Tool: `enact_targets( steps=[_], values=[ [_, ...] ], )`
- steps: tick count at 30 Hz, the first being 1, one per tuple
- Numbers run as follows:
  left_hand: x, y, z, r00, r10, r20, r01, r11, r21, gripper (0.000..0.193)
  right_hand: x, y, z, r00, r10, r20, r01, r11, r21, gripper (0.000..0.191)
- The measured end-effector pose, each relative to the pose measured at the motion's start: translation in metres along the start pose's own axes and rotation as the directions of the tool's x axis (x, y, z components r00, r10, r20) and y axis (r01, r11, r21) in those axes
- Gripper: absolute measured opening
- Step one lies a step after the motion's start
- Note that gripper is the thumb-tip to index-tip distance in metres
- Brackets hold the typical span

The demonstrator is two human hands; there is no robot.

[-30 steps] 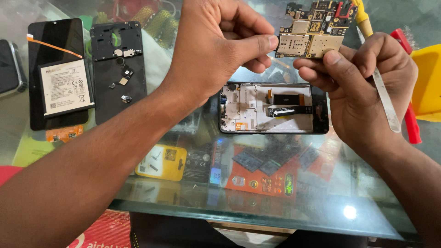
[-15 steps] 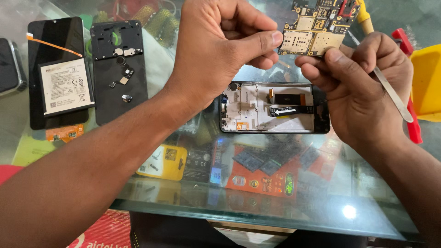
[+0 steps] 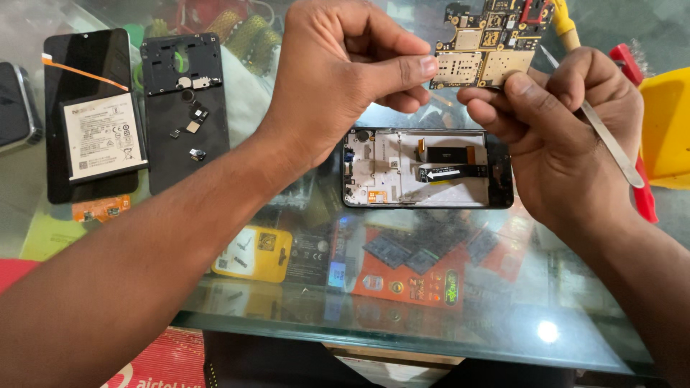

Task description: The person removes a ribbon cable from a motherboard, then uses tweezers to detach and remove small components from the phone's internal frame. They finish by brushing the interior with a red brush.

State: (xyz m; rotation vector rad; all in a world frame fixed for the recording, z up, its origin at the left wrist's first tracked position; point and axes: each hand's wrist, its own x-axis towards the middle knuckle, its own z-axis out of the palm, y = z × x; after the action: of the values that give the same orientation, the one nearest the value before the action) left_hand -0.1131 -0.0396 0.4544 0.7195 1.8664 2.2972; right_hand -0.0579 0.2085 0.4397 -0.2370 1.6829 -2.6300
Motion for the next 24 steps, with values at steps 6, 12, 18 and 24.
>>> enact_targets(
  steps=[6,12,18,24],
  values=[
    [0.015,0.021,-0.004,0.999,-0.048,0.022,0.051,0.99,-0.135,0.015,0.004,-0.026,0.005,0.999,0.003,-0.037,0.0,0.997,0.079,0.03],
    [0.026,0.043,0.01,0.998,-0.038,0.054,0.045,0.989,-0.141,0.014,0.003,-0.05,0.002,0.997,0.028,-0.073,-0.019,0.993,0.12,0.027],
    [0.028,0.061,0.009,0.996,-0.083,0.026,0.087,0.98,-0.178,0.013,0.005,-0.067,0.022,0.995,0.043,-0.085,-0.033,0.993,0.11,0.028],
    [0.017,0.106,-0.041,0.993,-0.12,0.019,0.122,0.973,-0.196,0.013,0.017,-0.073,0.089,0.996,0.055,-0.077,-0.048,0.996,0.08,0.028]
  ],
)
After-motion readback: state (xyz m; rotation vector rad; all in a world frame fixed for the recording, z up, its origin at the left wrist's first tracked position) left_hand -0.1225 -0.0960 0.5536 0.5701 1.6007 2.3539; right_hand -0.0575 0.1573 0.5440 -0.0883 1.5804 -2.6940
